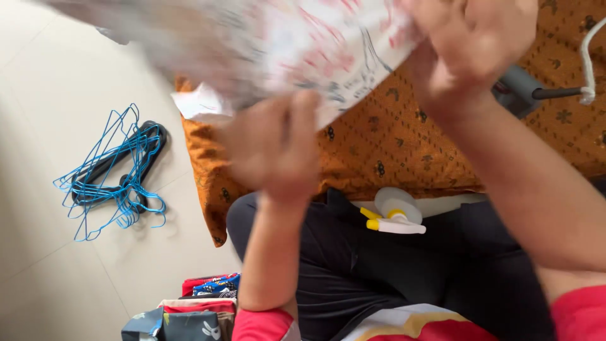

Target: Ironing a patterned shirt and a piece of fabric while sitting on the floor.

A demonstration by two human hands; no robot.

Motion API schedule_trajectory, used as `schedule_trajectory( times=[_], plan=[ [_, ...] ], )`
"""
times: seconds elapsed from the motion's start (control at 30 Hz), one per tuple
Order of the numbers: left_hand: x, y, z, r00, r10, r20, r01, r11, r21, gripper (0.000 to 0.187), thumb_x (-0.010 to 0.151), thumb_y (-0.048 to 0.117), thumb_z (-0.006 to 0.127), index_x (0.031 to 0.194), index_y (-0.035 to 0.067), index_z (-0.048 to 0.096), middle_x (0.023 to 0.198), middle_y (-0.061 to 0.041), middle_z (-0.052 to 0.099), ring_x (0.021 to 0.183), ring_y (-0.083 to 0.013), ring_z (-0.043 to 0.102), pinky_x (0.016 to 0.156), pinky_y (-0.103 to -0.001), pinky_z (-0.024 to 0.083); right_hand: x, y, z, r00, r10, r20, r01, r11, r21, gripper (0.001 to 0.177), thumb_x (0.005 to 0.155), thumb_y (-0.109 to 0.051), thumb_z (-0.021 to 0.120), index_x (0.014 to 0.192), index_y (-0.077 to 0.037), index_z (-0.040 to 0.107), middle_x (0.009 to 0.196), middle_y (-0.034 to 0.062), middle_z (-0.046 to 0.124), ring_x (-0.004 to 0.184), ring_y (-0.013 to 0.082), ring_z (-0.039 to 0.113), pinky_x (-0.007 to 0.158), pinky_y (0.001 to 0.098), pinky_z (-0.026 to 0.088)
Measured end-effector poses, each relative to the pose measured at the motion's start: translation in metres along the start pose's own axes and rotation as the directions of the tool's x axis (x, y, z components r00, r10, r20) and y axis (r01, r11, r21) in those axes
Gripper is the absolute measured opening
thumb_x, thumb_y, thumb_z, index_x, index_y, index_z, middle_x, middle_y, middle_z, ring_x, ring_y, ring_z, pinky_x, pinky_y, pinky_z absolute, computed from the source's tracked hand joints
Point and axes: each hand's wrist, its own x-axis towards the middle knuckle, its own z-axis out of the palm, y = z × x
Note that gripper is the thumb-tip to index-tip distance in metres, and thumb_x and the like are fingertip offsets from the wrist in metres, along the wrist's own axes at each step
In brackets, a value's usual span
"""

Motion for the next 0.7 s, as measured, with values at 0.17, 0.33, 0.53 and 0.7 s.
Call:
schedule_trajectory(
  times=[0.17, 0.33, 0.53, 0.7],
  plan=[
    [-0.116, 0.051, 0.113, 0.900, -0.052, 0.433, 0.072, 0.997, -0.030, 0.009, 0.081, 0.013, 0.071, 0.089, 0.010, 0.070, 0.094, -0.005, 0.061, 0.086, -0.0246, 0.064, 0.079, -0.039, 0.050, -0.112, 0.047, -0.031, 0.851, -0.030, 0.525, 0.240, 0.910, -0.337, 0.021, 0.092, -0.012, 0.072, 0.103, -0.025, 0.085, 0.078, 0.0010, 0.051, 0.083, 0.0200, 0.053, 0.073, 0.0380, 0.036],
    [-0.208, 0.085, 0.156, 0.626, -0.124, 0.770, 0.102, 0.992, 0.077, 0.014, 0.077, 0.016, 0.071, 0.090, 0.013, 0.072, 0.096, -0.006, 0.062, 0.077, -0.0257, 0.067, 0.071, -0.040, 0.051, -0.171, 0.083, -0.035, 0.634, 0.264, 0.727, 0.158, 0.876, -0.456, 0.009, 0.106, -0.015, 0.071, 0.099, -0.020, 0.076, 0.095, 0.0042, 0.060, 0.098, 0.0206, 0.057, 0.081, 0.0374, 0.044],
    [-0.199, 0.079, 0.134, 0.512, -0.122, 0.850, 0.114, 0.991, 0.074, 0.039, 0.077, 0.013, 0.071, 0.116, 0.006, 0.070, 0.105, -0.009, 0.063, 0.073, -0.0247, 0.071, 0.067, -0.036, 0.054, -0.199, 0.147, -0.042, 0.167, 0.752, 0.638, -0.250, 0.658, -0.710, 0.057, 0.104, -0.055, 0.075, 0.116, 0.000, 0.067, 0.093, 0.0219, 0.069, 0.082, 0.0418, 0.067, 0.068, 0.0529, 0.051],
    [-0.195, 0.081, 0.127, 0.542, -0.161, 0.825, 0.204, 0.977, 0.057, 0.046, 0.077, 0.008, 0.069, 0.123, 0.001, 0.068, 0.106, -0.011, 0.065, 0.068, -0.0235, 0.072, 0.063, -0.033, 0.056, -0.165, 0.058, -0.035, -0.083, 0.612, 0.787, -0.100, 0.780, -0.617, 0.064, 0.097, -0.067, 0.060, 0.109, -0.005, 0.069, 0.092, 0.0209, 0.073, 0.083, 0.0379, 0.072, 0.073, 0.0517, 0.056]
  ],
)
